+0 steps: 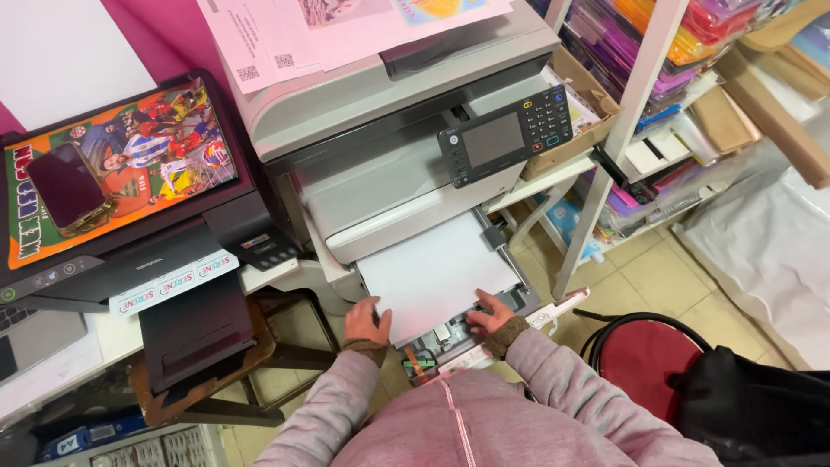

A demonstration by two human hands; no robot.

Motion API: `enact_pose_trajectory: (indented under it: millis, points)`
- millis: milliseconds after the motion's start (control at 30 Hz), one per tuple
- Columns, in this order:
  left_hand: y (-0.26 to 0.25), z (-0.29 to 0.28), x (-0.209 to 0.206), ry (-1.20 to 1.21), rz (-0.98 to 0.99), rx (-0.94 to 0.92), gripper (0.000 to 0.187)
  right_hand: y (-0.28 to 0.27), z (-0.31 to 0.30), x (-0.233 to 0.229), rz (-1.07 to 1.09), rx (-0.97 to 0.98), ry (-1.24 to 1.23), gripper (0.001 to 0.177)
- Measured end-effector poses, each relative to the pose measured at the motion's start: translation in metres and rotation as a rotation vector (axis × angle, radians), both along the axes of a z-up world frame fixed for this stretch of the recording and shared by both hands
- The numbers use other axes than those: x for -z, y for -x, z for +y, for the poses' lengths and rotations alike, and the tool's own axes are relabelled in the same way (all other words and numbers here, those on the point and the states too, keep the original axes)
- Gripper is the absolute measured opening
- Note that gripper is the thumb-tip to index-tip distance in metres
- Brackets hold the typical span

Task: The person places a spray can on a desk and wipes the surface with a cloth. They then repeatedly pick up sheets of paper from the desk and load them into the paper tray of a nearby printer.

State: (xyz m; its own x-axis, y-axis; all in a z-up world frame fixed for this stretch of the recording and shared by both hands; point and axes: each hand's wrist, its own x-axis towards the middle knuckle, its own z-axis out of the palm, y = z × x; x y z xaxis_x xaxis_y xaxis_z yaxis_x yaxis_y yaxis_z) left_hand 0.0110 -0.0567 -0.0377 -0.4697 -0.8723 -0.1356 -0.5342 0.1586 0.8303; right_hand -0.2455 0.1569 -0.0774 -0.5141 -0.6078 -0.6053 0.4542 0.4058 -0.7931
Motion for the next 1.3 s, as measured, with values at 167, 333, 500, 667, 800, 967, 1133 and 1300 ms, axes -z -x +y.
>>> enact_pose_trajectory:
  millis: [167,333,500,667,800,967,1133,1300]
  points:
    - [0.009,0.03,-0.02,0.437,-0.435,0.534,0.056,0.015,0.01,-0.014,0.808,-0.378,-0.047,0.043]
    - [0.014,0.038,-0.02,0.473,-0.571,0.687,0.079,0.004,-0.02,-0.068,1.318,-0.662,-0.246,0.042]
    - [0.016,0.035,-0.027,0.452,-0.66,0.732,0.089,-0.009,-0.037,-0.108,1.158,-0.937,-0.639,0.06]
    - [0.01,0.041,-0.012,0.569,-0.465,0.772,0.079,-0.013,-0.033,-0.108,1.181,-0.973,-0.653,0.066]
    - [0.003,0.043,0.002,0.595,-0.36,0.877,0.062,-0.02,-0.029,-0.117,1.177,-0.912,-0.644,0.068]
    - [0.005,0.035,0.007,0.616,-0.442,0.927,0.042,-0.031,-0.023,-0.099,1.205,-0.839,-0.607,0.061]
    - [0.015,0.034,-0.014,0.603,-0.525,1.018,0.036,-0.06,0.004,-0.11,1.277,-0.635,-0.317,0.054]
    - [0.022,0.049,-0.032,0.623,-0.365,1.106,0.029,-0.102,0.056,-0.137,1.349,-0.429,-0.136,0.046]
